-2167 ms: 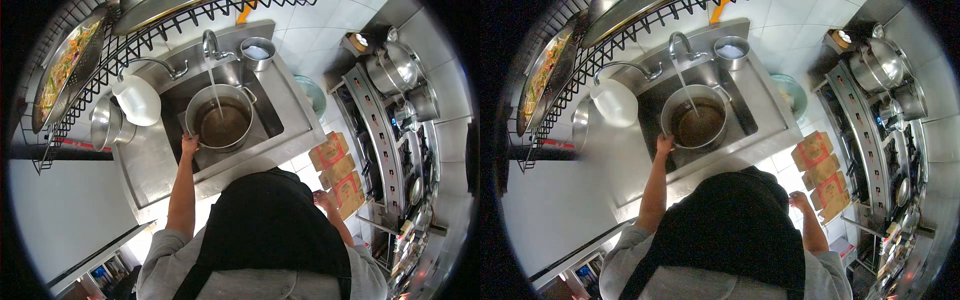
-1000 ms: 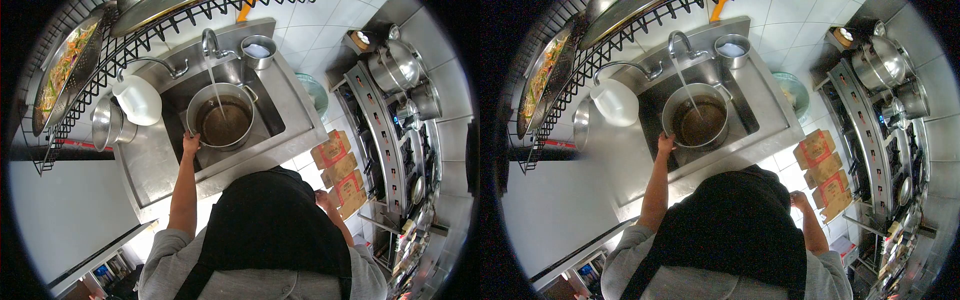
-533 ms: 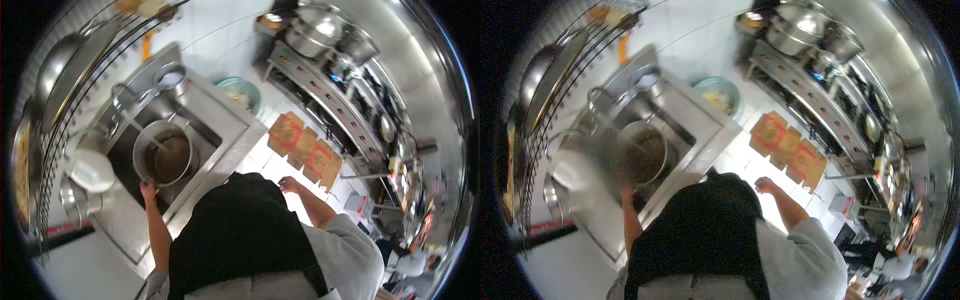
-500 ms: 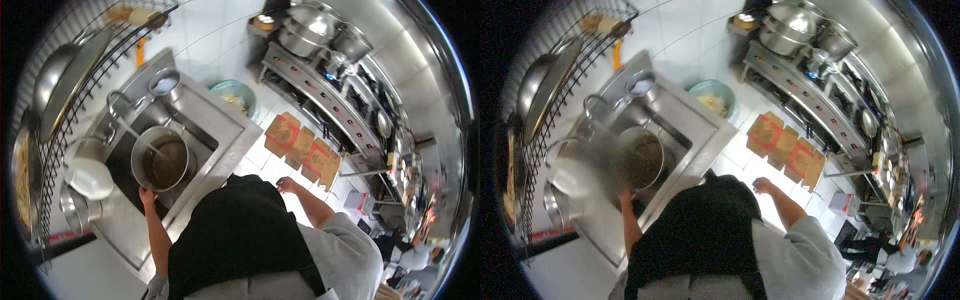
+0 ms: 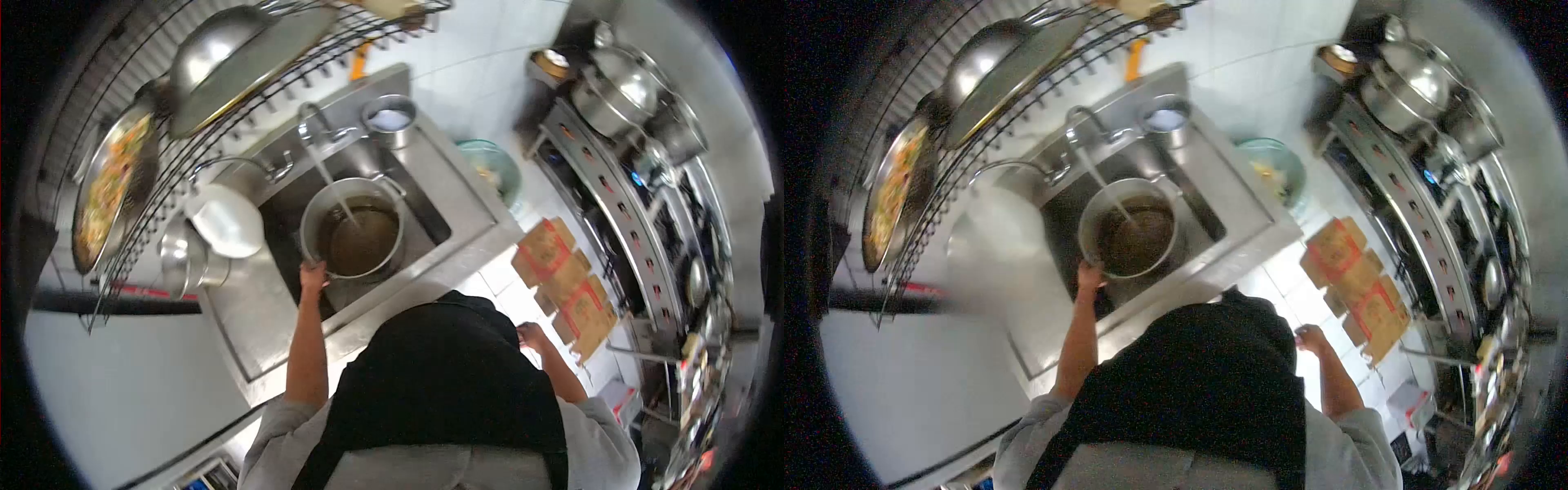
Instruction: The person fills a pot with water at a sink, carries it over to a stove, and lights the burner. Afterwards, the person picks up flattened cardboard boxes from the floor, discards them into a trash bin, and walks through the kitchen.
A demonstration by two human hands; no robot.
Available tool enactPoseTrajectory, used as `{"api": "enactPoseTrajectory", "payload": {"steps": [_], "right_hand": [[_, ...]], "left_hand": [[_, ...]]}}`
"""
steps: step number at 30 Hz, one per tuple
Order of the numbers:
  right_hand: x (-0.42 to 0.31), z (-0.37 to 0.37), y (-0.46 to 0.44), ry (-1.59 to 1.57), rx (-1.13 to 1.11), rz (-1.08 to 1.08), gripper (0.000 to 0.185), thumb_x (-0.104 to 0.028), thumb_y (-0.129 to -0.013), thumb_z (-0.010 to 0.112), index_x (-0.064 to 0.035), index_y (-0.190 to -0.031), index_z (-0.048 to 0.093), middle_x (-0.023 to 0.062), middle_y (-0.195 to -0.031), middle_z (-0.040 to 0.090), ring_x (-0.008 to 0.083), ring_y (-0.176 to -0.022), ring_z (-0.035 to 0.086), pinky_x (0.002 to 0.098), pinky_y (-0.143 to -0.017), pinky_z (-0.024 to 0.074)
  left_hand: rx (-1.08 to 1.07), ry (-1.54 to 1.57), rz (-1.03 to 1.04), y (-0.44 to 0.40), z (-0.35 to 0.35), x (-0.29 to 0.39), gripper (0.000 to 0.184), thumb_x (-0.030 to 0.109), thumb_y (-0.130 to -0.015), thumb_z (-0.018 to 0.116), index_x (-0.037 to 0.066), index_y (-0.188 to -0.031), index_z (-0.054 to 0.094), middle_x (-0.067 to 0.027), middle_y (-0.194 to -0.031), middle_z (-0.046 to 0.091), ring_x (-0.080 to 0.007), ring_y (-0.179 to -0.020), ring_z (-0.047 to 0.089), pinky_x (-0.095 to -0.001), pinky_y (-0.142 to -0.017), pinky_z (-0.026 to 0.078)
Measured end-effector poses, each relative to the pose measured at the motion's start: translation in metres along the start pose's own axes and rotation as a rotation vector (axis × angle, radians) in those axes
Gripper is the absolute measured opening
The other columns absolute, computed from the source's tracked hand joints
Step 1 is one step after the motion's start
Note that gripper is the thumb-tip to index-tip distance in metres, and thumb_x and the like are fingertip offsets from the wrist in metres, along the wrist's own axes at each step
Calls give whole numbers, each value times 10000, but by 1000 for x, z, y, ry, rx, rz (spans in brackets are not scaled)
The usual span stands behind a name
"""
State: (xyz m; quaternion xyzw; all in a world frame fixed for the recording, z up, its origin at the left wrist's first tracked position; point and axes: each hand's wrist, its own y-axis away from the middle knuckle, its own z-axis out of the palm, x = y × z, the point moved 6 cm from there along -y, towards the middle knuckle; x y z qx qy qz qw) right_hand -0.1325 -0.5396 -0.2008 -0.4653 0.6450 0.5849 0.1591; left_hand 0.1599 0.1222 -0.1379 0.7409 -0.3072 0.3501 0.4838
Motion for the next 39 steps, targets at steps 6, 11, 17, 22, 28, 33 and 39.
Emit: {"api": "enactPoseTrajectory", "payload": {"steps": [6, 11, 17, 22, 28, 33, 39], "right_hand": [[-41, -5, 19, -467, 92, 267, 166, -115, -898, 488, 8, -944, 590, 37, -672, 576, 123, -544, 545, 281, -498, 469], [-65, -8, 13, -49, 58, 147, 197, -144, -882, 516, 9, -965, 608, 67, -769, 636, 171, -653, 604, 281, -593, 499], [-106, -4, 20, -132, 36, 116, 212, -123, -881, 490, 16, -976, 617, 95, -815, 642, 193, -674, 608, 291, -633, 501], [-41, -10, 8, -500, -11, 223, 172, -67, -857, 502, 16, -967, 605, 80, -791, 629, 142, -630, 596, 297, -559, 498], [-16, -6, 2, -650, -83, 197, 166, -59, -852, 493, 7, -939, 618, 83, -758, 625, 148, -614, 600, 301, -556, 505], [-98, -5, 20, 221, 108, -51, 166, -43, -862, 505, 18, -1000, 576, 117, -786, 633, 207, -628, 633, 338, -540, 551], [-66, 0, 31, 80, 75, 0, 161, -48, -850, 532, 28, -982, 587, 122, -788, 641, 208, -627, 643, 330, -514, 548]], "left_hand": [[44, -188, 99, -17, 4, -14, 601, 235, -774, 652, 24, -1285, 415, -151, -1041, 593, -247, -769, 644, -328, -487, 556], [88, -130, 32, 20, 6, 21, 553, 234, -788, 641, 34, -1267, 450, -153, -1036, 607, -231, -841, 632, -333, -505, 559], [115, -167, 31, 0, 4, -1, 537, 293, -794, 634, 21, -1233, 489, -224, -1058, 609, -344, -1021, 574, -473, -748, 506], [354, -774, 444, 65, -16, 111, 448, 292, -851, 563, -7, -1182, 522, -270, -1075, 570, -416, -1079, 502, -517, -891, 403], [350, -330, 833, 44, -17, 251, 435, 237, -874, 543, -30, -1213, 487, -245, -1044, 572, -365, -1054, 526, -422, -895, 424], [260, -144, 839, -63, 5, 285, 523, 312, -911, 518, -42, -1287, 432, -223, -1245, 517, -307, -1219, 455, -362, -1018, 340], [64, 49, 705, -62, 14, 284, 591, 346, -899, 536, -50, -1318, 406, -201, -1307, 486, -274, -1265, 412, -339, -1055, 291]]}}
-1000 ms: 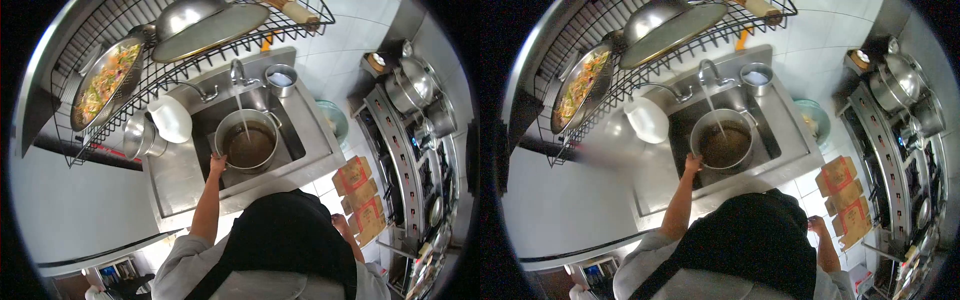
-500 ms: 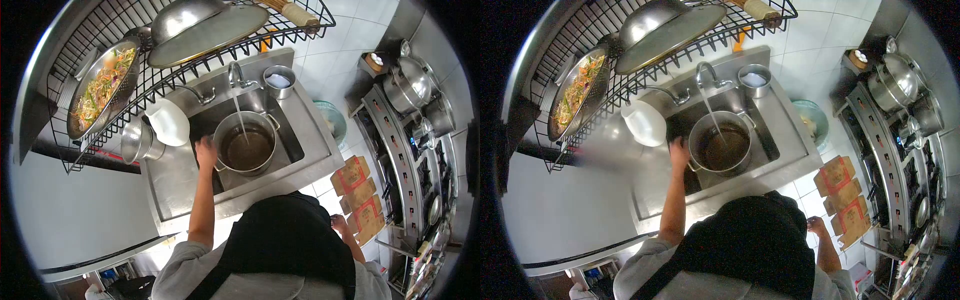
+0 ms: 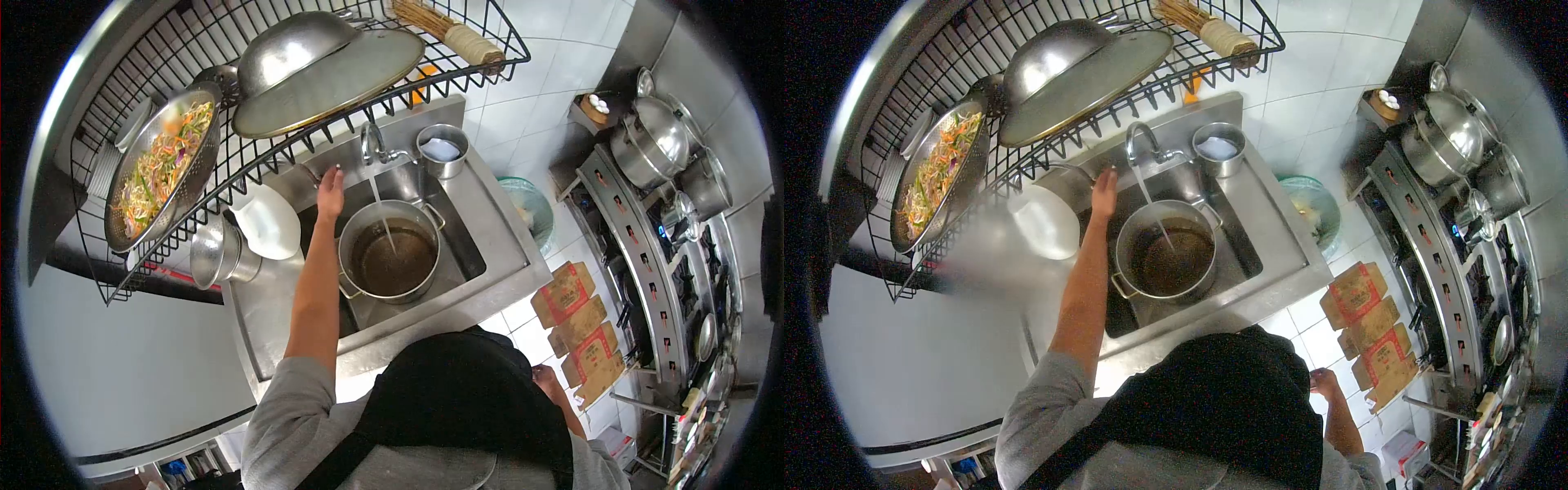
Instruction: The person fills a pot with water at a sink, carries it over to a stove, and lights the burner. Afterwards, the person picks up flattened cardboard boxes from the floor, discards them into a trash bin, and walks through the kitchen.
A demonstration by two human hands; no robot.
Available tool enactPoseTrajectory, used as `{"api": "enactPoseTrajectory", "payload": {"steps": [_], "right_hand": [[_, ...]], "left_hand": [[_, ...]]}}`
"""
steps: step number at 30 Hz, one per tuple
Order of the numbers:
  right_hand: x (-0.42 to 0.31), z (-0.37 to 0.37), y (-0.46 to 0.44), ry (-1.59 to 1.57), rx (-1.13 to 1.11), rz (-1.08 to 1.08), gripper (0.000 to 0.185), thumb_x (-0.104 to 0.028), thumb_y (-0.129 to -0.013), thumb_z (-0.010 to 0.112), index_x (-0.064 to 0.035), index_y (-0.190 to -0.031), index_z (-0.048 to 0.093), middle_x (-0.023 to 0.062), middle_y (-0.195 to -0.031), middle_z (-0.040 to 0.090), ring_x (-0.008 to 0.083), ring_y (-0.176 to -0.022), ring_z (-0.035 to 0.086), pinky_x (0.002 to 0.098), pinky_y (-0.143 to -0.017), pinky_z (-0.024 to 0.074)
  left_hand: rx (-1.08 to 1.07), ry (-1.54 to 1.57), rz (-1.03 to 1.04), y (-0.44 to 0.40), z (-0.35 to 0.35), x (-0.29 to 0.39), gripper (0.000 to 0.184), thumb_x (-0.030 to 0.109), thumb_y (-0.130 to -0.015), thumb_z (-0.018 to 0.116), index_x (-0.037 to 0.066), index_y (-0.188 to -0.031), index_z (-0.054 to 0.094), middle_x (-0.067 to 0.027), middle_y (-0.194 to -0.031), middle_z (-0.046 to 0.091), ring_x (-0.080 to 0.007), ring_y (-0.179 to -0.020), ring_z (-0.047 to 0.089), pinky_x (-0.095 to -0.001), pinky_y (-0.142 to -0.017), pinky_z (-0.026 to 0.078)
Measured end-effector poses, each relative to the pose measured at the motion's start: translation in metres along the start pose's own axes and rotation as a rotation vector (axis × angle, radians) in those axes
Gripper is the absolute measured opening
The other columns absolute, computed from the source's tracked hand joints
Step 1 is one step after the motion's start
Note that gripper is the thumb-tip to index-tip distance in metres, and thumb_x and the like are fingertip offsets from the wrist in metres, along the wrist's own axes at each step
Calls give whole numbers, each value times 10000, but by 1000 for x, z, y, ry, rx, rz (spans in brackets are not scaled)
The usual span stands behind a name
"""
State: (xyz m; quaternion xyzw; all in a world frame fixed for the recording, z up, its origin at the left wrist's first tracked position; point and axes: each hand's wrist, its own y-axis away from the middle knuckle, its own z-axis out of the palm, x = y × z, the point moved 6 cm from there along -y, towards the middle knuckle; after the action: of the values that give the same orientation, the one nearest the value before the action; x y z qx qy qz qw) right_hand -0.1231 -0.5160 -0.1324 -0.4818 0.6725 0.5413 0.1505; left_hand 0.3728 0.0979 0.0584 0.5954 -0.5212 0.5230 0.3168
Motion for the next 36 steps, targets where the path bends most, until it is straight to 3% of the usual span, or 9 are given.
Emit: {"api": "enactPoseTrajectory", "payload": {"steps": [4, 7, 10, 14, 17, 20, 27, 30, 36], "right_hand": [[7, 8, 16, -232, -60, 206, 185, -68, -851, 555, 31, -1007, 572, 134, -794, 645, 198, -642, 644, 328, -501, 540], [53, 9, -2, 393, -124, -501, 213, -85, -838, 592, 25, -1017, 553, 150, -822, 651, 211, -654, 645, 322, -491, 534], [69, -1, -20, -566, -58, 325, 203, -96, -817, 625, 3, -980, 554, 153, -795, 635, 246, -637, 636, 323, -475, 524], [40, -7, -36, -1069, -146, 422, 157, -75, -819, 620, -17, -953, 561, 162, -782, 619, 249, -642, 622, 324, -492, 502], [6, -6, -25, -653, -9, 323, 181, -74, -780, 643, -36, -951, 600, 147, -812, 629, 255, -726, 628, 364, -595, 527], [51, 9, -44, 146, -86, -170, 189, -79, -783, 640, -16, -960, 623, 148, -828, 640, 259, -718, 629, 372, -611, 536], [-32, 0, 2, -66, 32, 71, 171, -104, -836, 587, 22, -950, 605, 121, -768, 615, 225, -612, 613, 354, -516, 536], [35, 11, -21, -781, -101, 277, 167, -94, -863, 534, 28, -961, 590, 133, -750, 612, 206, -608, 613, 338, -507, 533], [-8, 7, -17, -177, 38, 72, 194, -108, -865, 517, 32, -981, 585, 146, -785, 624, 208, -637, 619, 337, -511, 518]], "left_hand": [[-134, -313, 228, 2, -10, -24, 579, 208, -852, 597, -29, -1333, 380, -181, -1314, 476, -273, -1241, 440, -348, -1038, 314], [-120, -266, 227, -16, -8, -27, 633, 181, -819, 617, -12, -1355, 341, -193, -1332, 442, -286, -1233, 443, -357, -1031, 325], [-129, -192, 160, -32, 4, -25, 649, 172, -807, 618, -4, -1358, 324, -206, -1331, 420, -314, -1220, 441, -370, -1024, 334], [-195, -356, 163, -9, 11, 7, 597, 99, -796, 573, 2, -1336, 337, -216, -1353, 391, -350, -1270, 365, -377, -1038, 324], [-163, -611, 335, 21, 14, 24, 591, 71, -776, 550, 21, -1327, 344, -203, -1356, 378, -375, -1267, 354, -431, -1015, 350], [-152, -821, 430, 44, 16, 8, 636, 50, -767, 522, 47, -1362, 297, -159, -1408, 318, -361, -1298, 314, -498, -992, 366], [-196, -933, 307, 68, 22, 24, 756, 18, -760, 485, 76, -1439, 158, -98, -1507, 156, -322, -1351, 247, -518, -972, 388], [-197, -789, 368, 65, 21, 17, 761, 11, -754, 477, 71, -1439, 149, -95, -1519, 109, -344, -1287, 347, -457, -923, 442], [-339, -772, 93, 66, 21, 25, 786, 4, -748, 473, 72, -1447, 122, -95, -1524, 86, -386, -1155, 471, -433, -841, 479]]}}
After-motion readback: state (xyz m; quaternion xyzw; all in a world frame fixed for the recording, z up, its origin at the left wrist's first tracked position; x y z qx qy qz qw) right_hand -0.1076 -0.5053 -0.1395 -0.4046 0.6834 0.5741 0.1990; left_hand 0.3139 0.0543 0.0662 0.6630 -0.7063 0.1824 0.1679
